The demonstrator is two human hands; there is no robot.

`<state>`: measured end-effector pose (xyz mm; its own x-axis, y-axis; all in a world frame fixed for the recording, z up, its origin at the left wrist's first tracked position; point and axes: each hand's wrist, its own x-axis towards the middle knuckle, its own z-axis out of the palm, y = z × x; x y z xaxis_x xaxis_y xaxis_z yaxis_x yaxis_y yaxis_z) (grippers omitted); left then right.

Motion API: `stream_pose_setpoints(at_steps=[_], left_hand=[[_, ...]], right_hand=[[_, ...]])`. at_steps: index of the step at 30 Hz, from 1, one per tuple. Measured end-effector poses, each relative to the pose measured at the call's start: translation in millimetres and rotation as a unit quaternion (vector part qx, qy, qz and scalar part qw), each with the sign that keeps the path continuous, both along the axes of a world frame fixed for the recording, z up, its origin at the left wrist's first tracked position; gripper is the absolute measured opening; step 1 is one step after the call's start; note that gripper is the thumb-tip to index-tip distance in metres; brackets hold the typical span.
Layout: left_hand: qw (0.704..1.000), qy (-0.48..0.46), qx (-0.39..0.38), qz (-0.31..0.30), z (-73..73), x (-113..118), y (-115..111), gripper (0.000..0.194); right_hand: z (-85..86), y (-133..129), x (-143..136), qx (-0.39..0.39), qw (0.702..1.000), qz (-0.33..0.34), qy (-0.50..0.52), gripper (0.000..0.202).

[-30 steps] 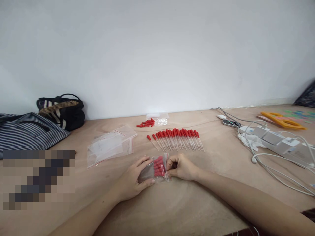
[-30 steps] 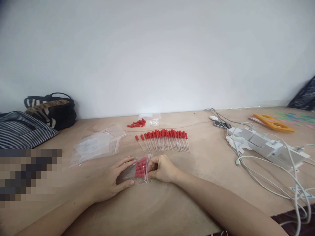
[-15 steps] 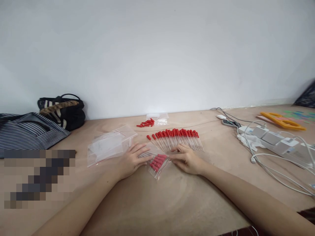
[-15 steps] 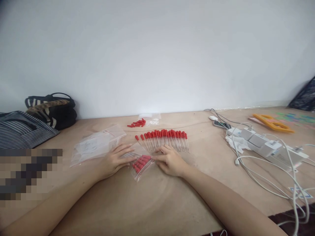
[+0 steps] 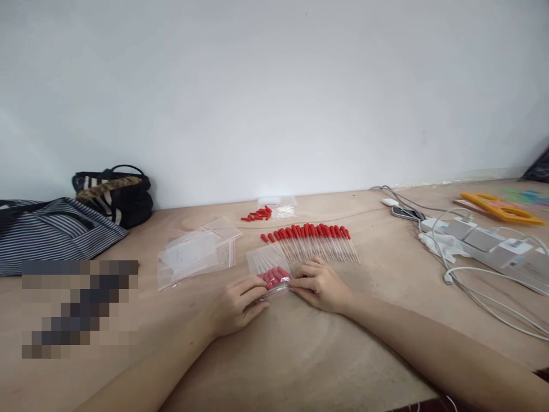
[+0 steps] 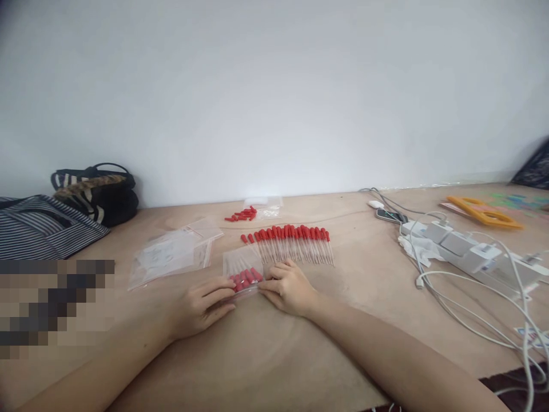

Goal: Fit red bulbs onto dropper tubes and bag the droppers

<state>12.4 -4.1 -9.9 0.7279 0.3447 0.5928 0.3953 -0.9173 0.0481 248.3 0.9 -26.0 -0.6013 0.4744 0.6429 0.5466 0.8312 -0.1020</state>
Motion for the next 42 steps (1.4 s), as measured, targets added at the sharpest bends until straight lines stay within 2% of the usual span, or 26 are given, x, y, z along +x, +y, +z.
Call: stream_pose_setpoints(at_steps=[4,8,12,16,20,25,31,36,42], left_hand=[[0.999,0.012,0.046,-0.027,-3.0,-10,12,0.011],[1.000,0.003,-0.011,-0.014,-4.1,-12,14,0.011],[0.998,0.006,-0.057,-0.009,-2.2,-11,15,0.010],[0.998,0.015,-0.058,0.026,-0.5,-7,13,0.007],[0.997,-0.007,0.022,0.072,-1.5,3,10,0.015],[0.989,0.022,0.140,0.051,-2.6,11,11,0.010],[0.971,0.041,0.226,0.062,-5.9,-2,14,0.017],[0.968,0.044,0.237,0.062,-9.1,-6,15,0.017],[0.968,0.037,0.242,0.052,-5.0,-4,16,0.016]], right_hand=[[3.4,7,-4,0.105,0.994,-0.003,-0.041,0.019],[6.3,17,-5,0.195,0.976,0.000,-0.093,0.020],[5.7,22,-4,0.234,0.965,-0.012,-0.119,0.020],[5.4,22,-3,0.253,0.960,0.001,-0.124,0.023],[4.6,22,-3,0.258,0.959,0.022,-0.115,0.022],[-0.8,23,-1,0.253,0.963,0.004,-0.097,0.019],[0.5,23,4,0.244,0.967,-0.003,-0.069,0.014],[5.8,22,7,0.266,0.961,-0.001,-0.074,0.016],[5.2,23,9,0.281,0.955,0.014,-0.098,0.020]])
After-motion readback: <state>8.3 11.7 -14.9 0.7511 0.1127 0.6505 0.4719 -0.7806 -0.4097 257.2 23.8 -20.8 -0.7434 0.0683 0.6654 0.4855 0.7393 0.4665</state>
